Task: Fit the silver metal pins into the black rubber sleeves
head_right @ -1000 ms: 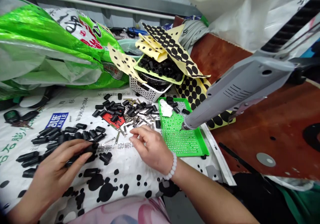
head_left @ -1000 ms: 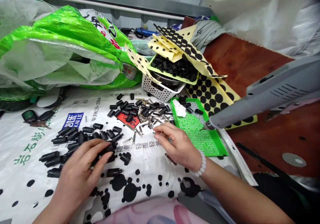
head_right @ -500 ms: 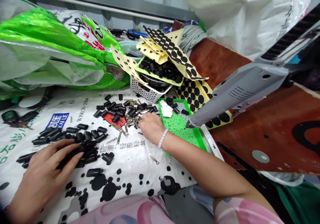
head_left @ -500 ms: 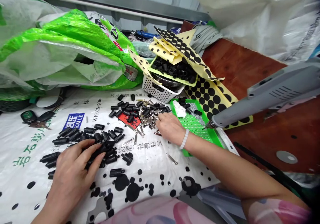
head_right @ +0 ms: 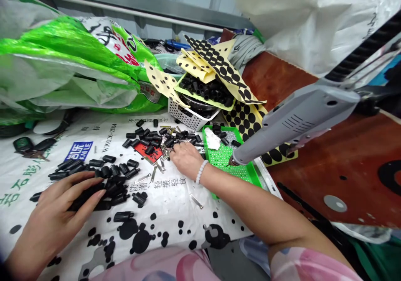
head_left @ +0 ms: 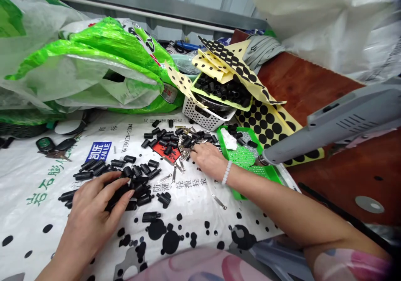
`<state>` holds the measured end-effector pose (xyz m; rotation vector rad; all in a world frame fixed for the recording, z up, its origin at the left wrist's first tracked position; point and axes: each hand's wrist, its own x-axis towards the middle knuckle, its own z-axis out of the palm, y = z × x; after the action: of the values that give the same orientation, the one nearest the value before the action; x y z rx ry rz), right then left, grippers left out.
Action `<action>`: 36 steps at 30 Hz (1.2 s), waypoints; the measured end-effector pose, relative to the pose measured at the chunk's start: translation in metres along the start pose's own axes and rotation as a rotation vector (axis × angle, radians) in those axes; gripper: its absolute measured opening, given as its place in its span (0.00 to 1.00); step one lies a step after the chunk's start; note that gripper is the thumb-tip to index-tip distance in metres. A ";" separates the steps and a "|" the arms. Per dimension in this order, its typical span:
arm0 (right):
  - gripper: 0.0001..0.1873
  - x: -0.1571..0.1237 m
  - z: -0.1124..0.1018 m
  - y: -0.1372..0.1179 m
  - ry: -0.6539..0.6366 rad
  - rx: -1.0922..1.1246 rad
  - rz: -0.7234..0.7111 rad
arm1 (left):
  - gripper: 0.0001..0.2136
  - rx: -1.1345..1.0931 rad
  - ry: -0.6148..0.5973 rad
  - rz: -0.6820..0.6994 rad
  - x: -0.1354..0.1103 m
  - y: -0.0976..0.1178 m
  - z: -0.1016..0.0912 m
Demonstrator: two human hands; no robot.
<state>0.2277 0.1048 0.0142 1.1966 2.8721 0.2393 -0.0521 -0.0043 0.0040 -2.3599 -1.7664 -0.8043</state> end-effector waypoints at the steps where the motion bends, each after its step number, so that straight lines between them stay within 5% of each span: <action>1: 0.10 0.001 0.001 0.001 0.006 0.004 -0.006 | 0.11 -0.003 0.002 0.002 0.003 -0.002 -0.001; 6: 0.10 -0.001 0.003 0.001 0.047 0.065 -0.021 | 0.13 0.031 -0.070 0.002 0.039 -0.015 -0.002; 11: 0.08 -0.017 -0.006 0.007 0.148 0.177 0.078 | 0.18 0.203 -0.411 -0.068 0.099 -0.020 0.013; 13: 0.06 -0.026 -0.011 0.010 0.201 0.363 0.182 | 0.17 0.230 -0.480 -0.074 0.117 -0.019 0.023; 17: 0.05 -0.043 -0.015 0.008 0.247 1.092 0.409 | 0.14 0.234 -0.527 -0.076 0.136 -0.018 0.040; 25: 0.15 -0.048 -0.011 -0.011 0.269 1.663 0.499 | 0.17 0.093 -0.467 -0.094 0.116 0.006 0.019; 29: 0.15 -0.044 -0.019 -0.021 0.309 1.701 0.438 | 0.16 -0.267 -0.326 -0.011 0.086 0.041 0.011; 36: 0.15 -0.053 -0.034 -0.040 0.520 1.575 0.315 | 0.11 -0.520 -0.290 -0.036 0.055 0.077 0.013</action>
<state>0.2343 0.0355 0.0402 1.7672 2.9087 -2.3744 0.0333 0.0234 0.0361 -2.9077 -1.8906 -1.0862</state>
